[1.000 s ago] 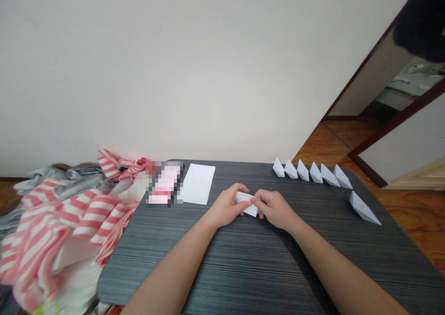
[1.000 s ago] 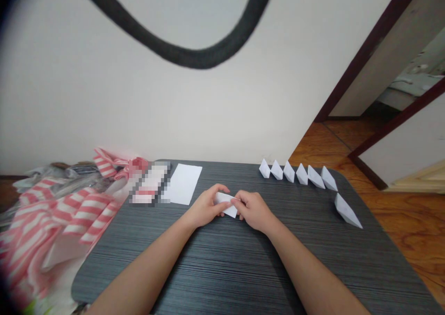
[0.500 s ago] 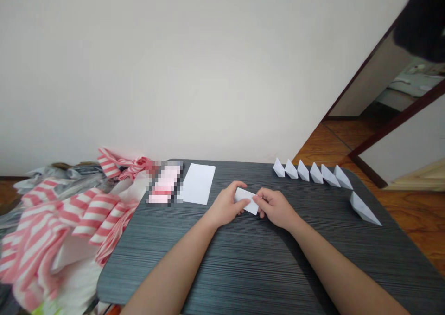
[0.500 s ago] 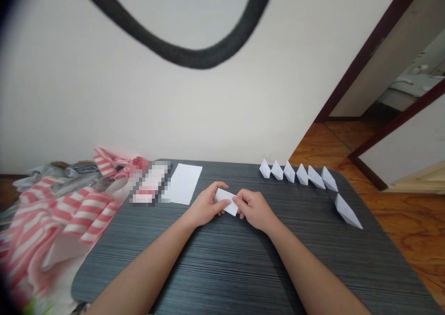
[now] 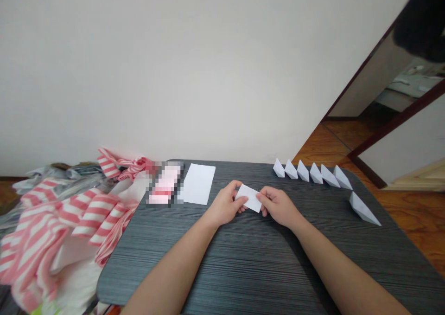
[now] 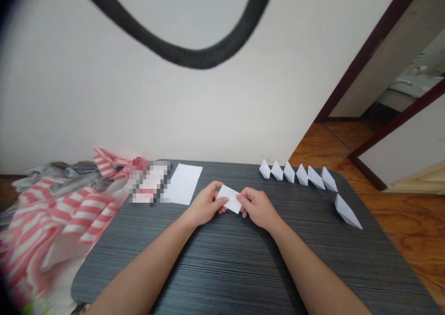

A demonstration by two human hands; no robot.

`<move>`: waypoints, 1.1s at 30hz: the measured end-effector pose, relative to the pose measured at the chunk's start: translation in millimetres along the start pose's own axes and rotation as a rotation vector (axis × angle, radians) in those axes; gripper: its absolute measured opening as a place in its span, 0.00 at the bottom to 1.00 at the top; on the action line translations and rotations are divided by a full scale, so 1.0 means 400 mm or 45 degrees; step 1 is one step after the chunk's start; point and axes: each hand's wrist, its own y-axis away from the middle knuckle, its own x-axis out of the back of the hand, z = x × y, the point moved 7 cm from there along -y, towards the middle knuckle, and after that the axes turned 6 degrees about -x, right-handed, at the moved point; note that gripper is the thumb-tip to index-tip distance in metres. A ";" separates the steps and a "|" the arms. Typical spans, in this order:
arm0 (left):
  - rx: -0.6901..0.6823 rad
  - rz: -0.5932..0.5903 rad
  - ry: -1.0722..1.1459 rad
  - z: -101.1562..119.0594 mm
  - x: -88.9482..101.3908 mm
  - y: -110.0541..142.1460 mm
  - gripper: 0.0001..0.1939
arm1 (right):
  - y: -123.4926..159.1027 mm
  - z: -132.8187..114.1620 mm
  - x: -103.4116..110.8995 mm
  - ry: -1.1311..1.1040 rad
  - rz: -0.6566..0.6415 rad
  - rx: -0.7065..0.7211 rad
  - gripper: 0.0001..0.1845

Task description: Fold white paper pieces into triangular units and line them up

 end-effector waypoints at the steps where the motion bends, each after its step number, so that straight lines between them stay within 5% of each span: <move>1: -0.003 0.001 0.006 0.000 0.000 0.000 0.16 | -0.001 0.003 -0.001 -0.012 -0.001 -0.008 0.13; 16: -0.027 0.005 0.116 0.026 -0.001 0.007 0.19 | 0.001 -0.005 -0.020 -0.074 -0.072 0.001 0.14; 25: 0.007 0.054 0.309 0.028 0.012 0.002 0.31 | 0.024 -0.069 0.006 0.070 0.023 0.452 0.16; 29: 0.016 -0.057 0.326 0.037 -0.004 0.005 0.29 | 0.028 -0.093 0.007 0.157 0.059 0.549 0.14; 33: -0.030 -0.081 0.245 0.048 -0.002 0.005 0.22 | 0.025 -0.080 0.024 0.184 0.155 0.423 0.10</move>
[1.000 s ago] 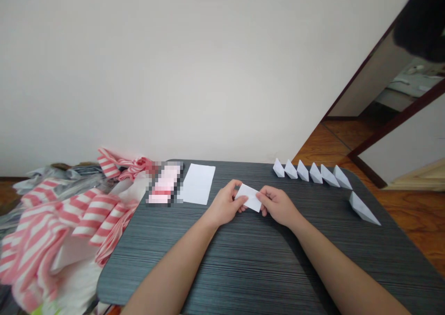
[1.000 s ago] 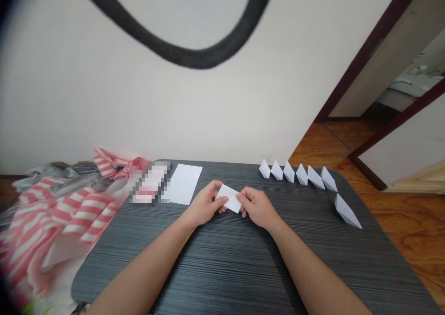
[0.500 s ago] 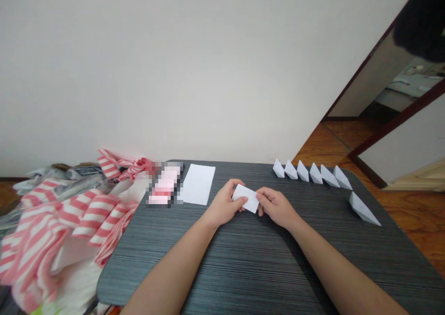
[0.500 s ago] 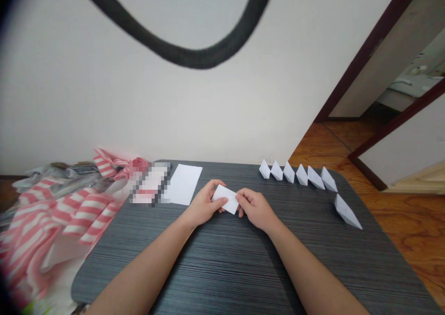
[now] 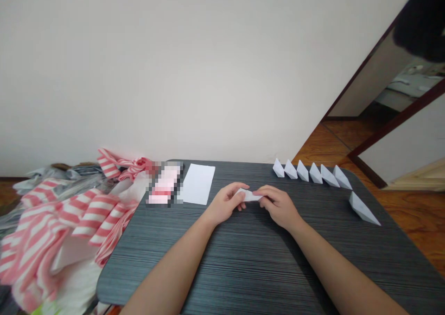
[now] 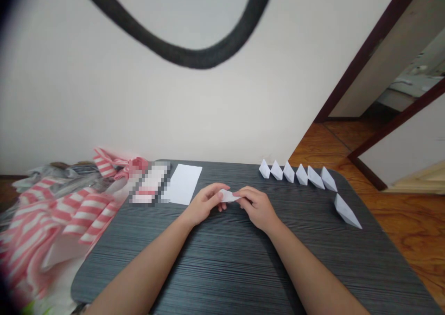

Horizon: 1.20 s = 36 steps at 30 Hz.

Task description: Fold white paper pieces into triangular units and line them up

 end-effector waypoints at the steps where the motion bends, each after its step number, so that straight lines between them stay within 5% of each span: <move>1: -0.012 -0.002 -0.021 0.003 0.001 0.000 0.22 | 0.001 0.007 0.004 0.024 0.017 -0.046 0.10; 7: -0.018 -0.038 -0.139 0.010 -0.006 -0.001 0.18 | 0.008 0.037 -0.006 0.014 -0.049 -0.228 0.13; 13: 0.063 -0.016 -0.299 -0.004 -0.004 0.002 0.14 | 0.006 0.028 -0.029 -0.002 -0.144 -0.197 0.13; 20: 0.057 -0.001 -0.329 -0.004 -0.004 0.001 0.14 | 0.009 0.057 -0.056 -0.243 -0.223 -0.352 0.12; 36: 0.111 0.000 -0.177 -0.018 -0.003 0.004 0.14 | 0.011 0.075 -0.067 -0.538 -0.193 -0.404 0.19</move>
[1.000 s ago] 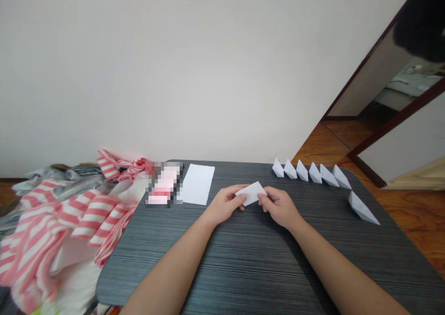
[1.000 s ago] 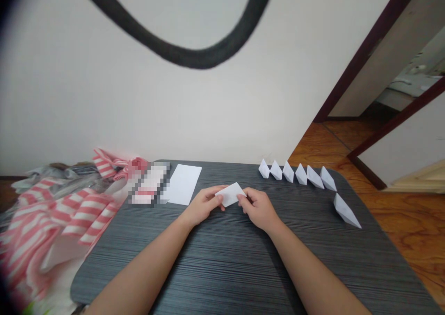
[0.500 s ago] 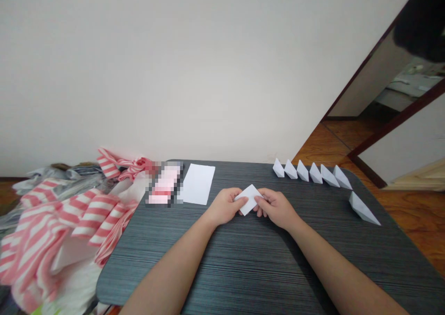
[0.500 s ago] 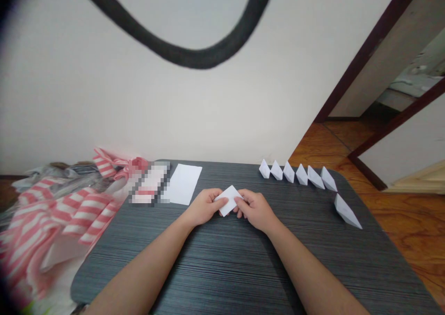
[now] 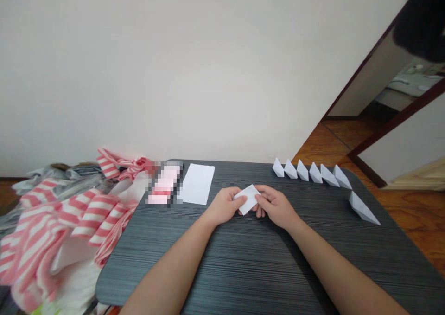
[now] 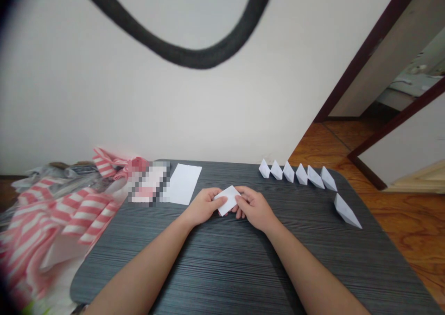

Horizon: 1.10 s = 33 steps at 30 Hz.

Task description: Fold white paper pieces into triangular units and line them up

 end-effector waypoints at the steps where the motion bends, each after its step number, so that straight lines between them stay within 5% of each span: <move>1: -0.002 0.003 0.016 0.000 0.001 0.000 0.14 | 0.001 -0.001 0.000 -0.006 -0.002 0.016 0.19; 14: -0.021 -0.030 0.379 -0.012 -0.004 -0.007 0.14 | 0.017 -0.046 0.000 0.198 -0.106 0.358 0.17; 18: -0.032 0.014 0.222 -0.008 0.003 -0.007 0.14 | 0.021 -0.053 -0.004 0.253 -0.134 0.416 0.16; 26: -0.025 0.032 0.042 -0.002 0.004 -0.004 0.14 | 0.008 -0.009 0.022 -0.136 -0.003 0.078 0.17; 33: -0.027 0.028 -0.105 -0.007 0.008 -0.002 0.13 | 0.002 0.015 0.027 0.069 0.060 -0.084 0.20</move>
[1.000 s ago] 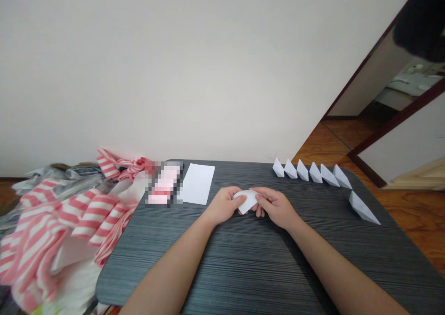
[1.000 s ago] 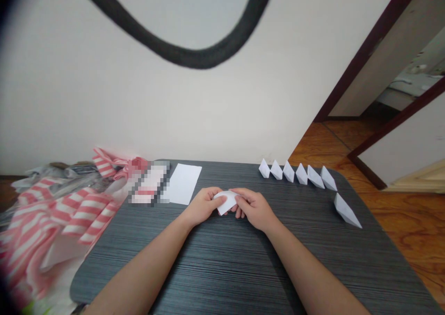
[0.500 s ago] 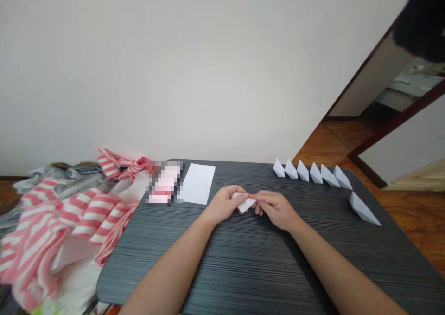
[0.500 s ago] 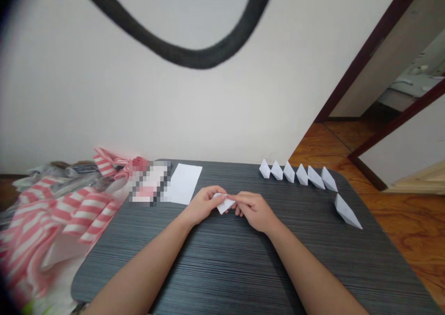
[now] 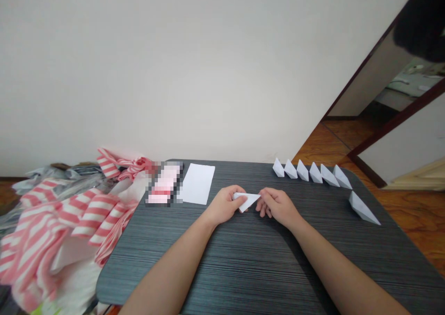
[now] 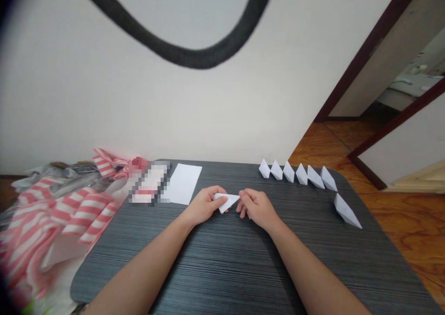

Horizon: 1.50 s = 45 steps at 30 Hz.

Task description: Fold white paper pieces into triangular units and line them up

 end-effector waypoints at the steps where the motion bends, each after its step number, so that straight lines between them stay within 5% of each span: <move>1: -0.004 -0.002 -0.019 0.001 0.000 0.000 0.13 | 0.000 0.001 -0.001 0.051 0.003 0.004 0.20; 45: -0.067 -0.011 -0.281 0.023 0.001 0.003 0.13 | 0.010 -0.053 -0.026 0.389 -0.043 0.157 0.12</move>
